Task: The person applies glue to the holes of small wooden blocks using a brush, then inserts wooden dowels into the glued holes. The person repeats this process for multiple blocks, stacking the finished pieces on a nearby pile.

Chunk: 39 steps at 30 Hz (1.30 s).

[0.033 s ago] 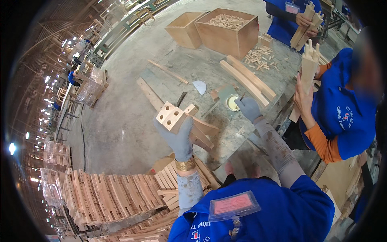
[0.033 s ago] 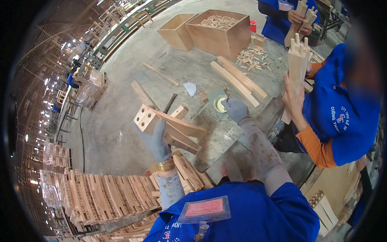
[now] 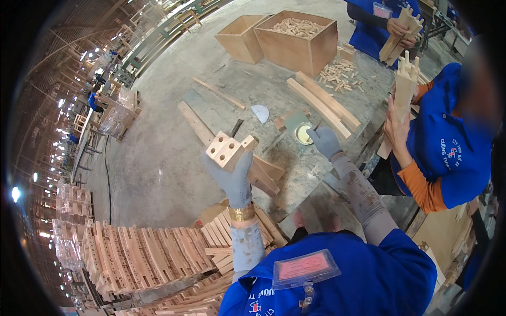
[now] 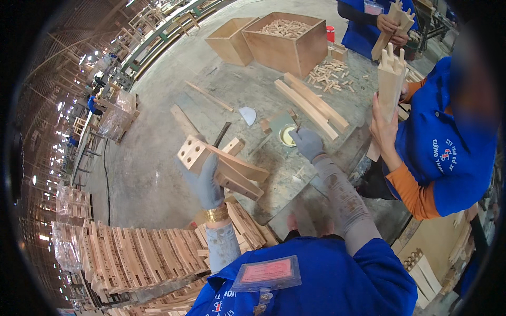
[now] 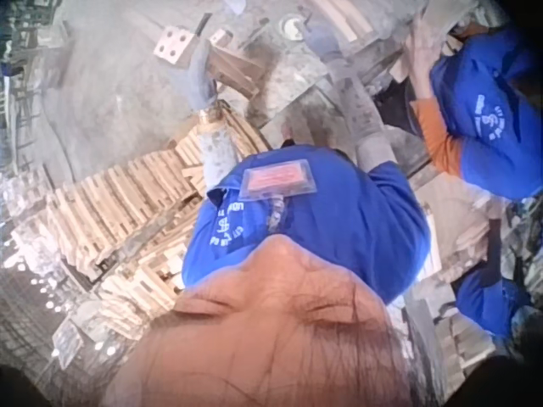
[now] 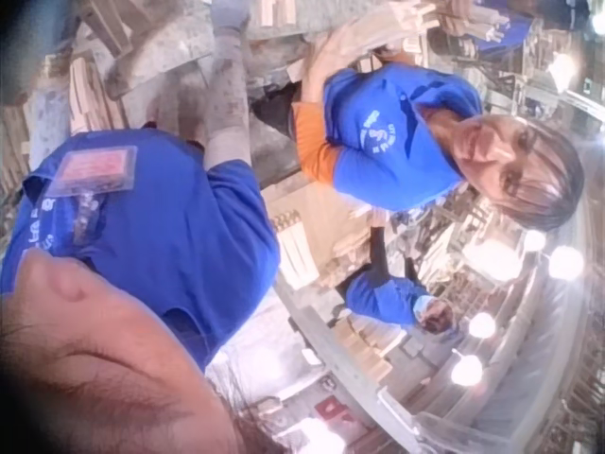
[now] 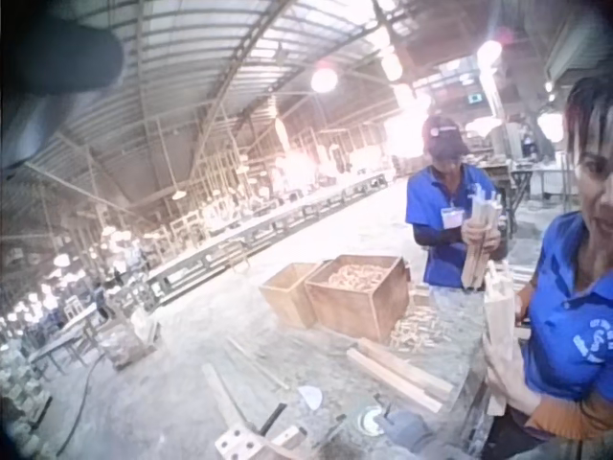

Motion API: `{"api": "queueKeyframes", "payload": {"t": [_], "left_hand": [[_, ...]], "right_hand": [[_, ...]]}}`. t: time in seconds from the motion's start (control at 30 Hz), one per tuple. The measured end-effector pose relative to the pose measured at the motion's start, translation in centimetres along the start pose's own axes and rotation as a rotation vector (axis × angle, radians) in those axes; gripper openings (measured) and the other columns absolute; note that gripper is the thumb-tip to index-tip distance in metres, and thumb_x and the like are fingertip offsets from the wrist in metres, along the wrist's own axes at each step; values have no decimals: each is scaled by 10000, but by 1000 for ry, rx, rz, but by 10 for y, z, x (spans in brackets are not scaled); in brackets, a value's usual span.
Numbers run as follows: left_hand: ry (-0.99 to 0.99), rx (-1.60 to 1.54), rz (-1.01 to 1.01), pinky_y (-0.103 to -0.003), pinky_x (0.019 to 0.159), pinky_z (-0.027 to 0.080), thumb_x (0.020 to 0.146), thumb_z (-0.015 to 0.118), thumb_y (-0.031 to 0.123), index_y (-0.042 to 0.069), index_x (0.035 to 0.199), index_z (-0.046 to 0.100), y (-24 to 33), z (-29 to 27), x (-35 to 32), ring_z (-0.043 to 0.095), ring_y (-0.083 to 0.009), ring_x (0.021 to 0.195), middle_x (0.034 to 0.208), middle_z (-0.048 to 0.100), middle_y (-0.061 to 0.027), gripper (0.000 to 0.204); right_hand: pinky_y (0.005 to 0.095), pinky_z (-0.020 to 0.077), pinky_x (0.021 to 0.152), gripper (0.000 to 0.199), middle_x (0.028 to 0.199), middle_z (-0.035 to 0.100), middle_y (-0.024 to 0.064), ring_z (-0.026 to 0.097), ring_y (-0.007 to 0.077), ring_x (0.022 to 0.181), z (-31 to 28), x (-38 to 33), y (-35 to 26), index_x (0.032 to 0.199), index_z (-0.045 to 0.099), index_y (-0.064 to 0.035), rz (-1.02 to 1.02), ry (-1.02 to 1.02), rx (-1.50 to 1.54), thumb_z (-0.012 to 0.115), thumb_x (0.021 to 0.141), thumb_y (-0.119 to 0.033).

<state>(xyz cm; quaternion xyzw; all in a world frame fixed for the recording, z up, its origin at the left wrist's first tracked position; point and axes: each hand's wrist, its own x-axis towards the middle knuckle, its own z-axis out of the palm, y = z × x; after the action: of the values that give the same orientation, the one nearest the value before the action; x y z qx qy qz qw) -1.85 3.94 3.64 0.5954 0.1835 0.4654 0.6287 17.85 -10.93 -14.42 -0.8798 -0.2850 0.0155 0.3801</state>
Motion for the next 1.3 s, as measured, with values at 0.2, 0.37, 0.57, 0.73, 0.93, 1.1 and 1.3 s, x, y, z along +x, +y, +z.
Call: {"api": "queueKeyframes", "payload": {"t": [0.2, 0.37, 0.57, 0.73, 0.93, 1.1, 1.3], "left_hand": [[61, -3, 18, -333, 841, 454, 653, 657, 77, 52, 1185, 400, -11, 2, 1, 543, -205, 954, 1066, 528, -112, 591], [-39, 244, 172, -306, 812, 457, 589, 735, 52, 38, 1130, 386, -17, -5, -1, 521, -170, 913, 998, 494, -84, 644], [32, 233, 90, -311, 792, 471, 576, 750, 62, 41, 1131, 385, -13, -6, -11, 523, -167, 896, 1031, 471, -85, 664], [42, 252, 191, -305, 777, 482, 560, 757, 63, 45, 1129, 383, -16, -13, -14, 540, -166, 888, 1012, 492, -80, 681], [-29, 378, 182, -316, 809, 476, 588, 733, 61, 47, 1147, 387, -15, -16, -12, 531, -180, 935, 1028, 481, -87, 658], [-65, 508, 259, -317, 812, 477, 595, 743, 71, 49, 1176, 358, -15, -15, -17, 533, -184, 939, 1041, 485, -96, 697], [-48, 245, 222, -328, 846, 472, 574, 773, 74, 54, 1219, 320, -21, -9, -18, 518, -196, 995, 1094, 480, -106, 789]], "right_hand": [[395, 427, 580, 412, 639, 592, 155, 575, 316, 627, -3, -15, -3, 681, 624, -3, 52, 42, 245, 508, 856, -357], [383, 431, 562, 410, 579, 576, 152, 569, 314, 569, -2, -25, -3, 658, 619, 5, 85, 102, 327, 508, 852, -340], [398, 431, 567, 419, 623, 573, 189, 569, 346, 599, 1, -26, 6, 674, 617, 5, 43, 122, 252, 471, 865, -339], [403, 434, 584, 402, 687, 579, 205, 577, 349, 647, 2, -19, -1, 731, 621, 5, 83, -1, 292, 464, 870, -338], [339, 447, 621, 304, 787, 623, 153, 597, 299, 695, 8, -26, -6, 834, 625, -12, 64, 174, 375, 492, 867, -284], [306, 444, 602, 218, 716, 613, 86, 586, 181, 637, 3, -37, -12, 864, 631, -17, 64, 160, 560, 531, 862, -210], [267, 478, 656, 249, 830, 606, 66, 585, 145, 730, 9, -50, -2, 1017, 582, 3, 393, 167, 1088, 535, 883, -202]]}}
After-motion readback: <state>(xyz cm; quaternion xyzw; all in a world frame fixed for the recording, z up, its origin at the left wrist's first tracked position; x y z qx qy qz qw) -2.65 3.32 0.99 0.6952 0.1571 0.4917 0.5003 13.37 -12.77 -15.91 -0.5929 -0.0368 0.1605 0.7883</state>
